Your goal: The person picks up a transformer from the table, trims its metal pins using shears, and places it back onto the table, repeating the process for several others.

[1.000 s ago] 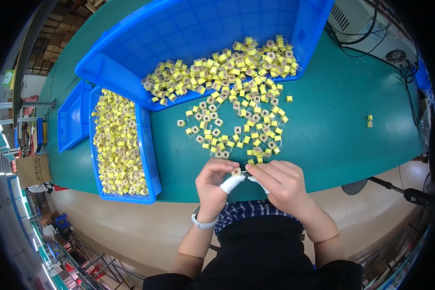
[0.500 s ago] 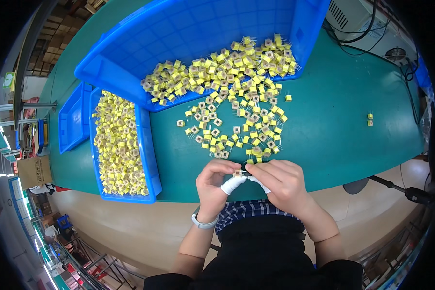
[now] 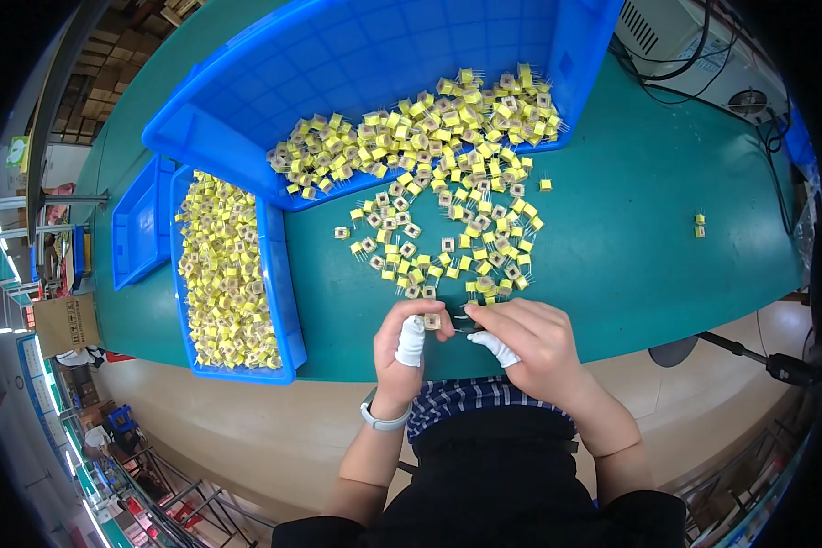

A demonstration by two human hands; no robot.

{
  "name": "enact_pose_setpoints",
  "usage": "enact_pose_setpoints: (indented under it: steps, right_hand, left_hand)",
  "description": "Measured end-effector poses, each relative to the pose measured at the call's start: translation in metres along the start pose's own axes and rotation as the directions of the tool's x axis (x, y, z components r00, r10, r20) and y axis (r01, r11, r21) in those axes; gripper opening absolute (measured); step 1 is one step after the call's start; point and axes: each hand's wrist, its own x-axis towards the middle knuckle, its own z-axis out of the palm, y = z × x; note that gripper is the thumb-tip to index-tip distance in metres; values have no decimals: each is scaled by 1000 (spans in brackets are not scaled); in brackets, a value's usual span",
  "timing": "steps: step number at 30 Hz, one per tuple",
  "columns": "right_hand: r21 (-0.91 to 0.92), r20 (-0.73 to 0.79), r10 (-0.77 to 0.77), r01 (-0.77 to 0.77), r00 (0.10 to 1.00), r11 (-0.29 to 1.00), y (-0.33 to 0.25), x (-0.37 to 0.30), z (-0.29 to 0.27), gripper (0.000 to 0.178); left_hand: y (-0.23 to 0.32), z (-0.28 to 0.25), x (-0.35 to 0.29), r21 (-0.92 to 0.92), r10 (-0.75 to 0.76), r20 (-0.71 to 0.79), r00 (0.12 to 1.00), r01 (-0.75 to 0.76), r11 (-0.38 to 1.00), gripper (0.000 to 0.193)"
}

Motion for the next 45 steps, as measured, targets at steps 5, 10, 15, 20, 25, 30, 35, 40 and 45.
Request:
enact_pose_setpoints:
  steps: [5,10,15,20,25,30,35,40,45]
  right_hand:
    - [8,-12,-8,8,1000,1000,-1,1,2,37]
    - [20,-2,-8,8,1000,1000,-2,2,4,37]
    - [27,8,-25,25,1000,999,-3,2,3,36]
    - [45,14,-5,4,1000,999,-5,1,2,35]
    - [36,-4,-2,2,1000,999,-1,-1,-1,34]
    - [34,-2,-10,10,1000,999,-2,-3,-1,34]
    - [48,10,-10,10,1000,999,-5,-4,-2,34]
    - [47,-4,-6,6,1000,999,-5,-4,-4,33]
    - [45,13,16,-17,1000,999,-4,-4,-5,45]
  left_hand:
    - [-3,-3,-1,42,35,39,999,-36,998,34]
    - [0,0,-2,40,8,29,1000,-10,999,34]
    - [1,0,-4,68,-7,33,999,5,998,35]
    - [6,-1,-4,-51,-106,60,993,109,993,33]
    - [39,-19,19,-333,-201,-83,976,163,929,34]
    - [55,-39,59,622,100,-383,918,176,763,38]
    - [46,-53,80,948,266,-176,948,91,304,39]
    - [52,-43,78,903,157,-280,947,204,377,28]
    - [66,-20,57,791,146,-258,955,123,599,19]
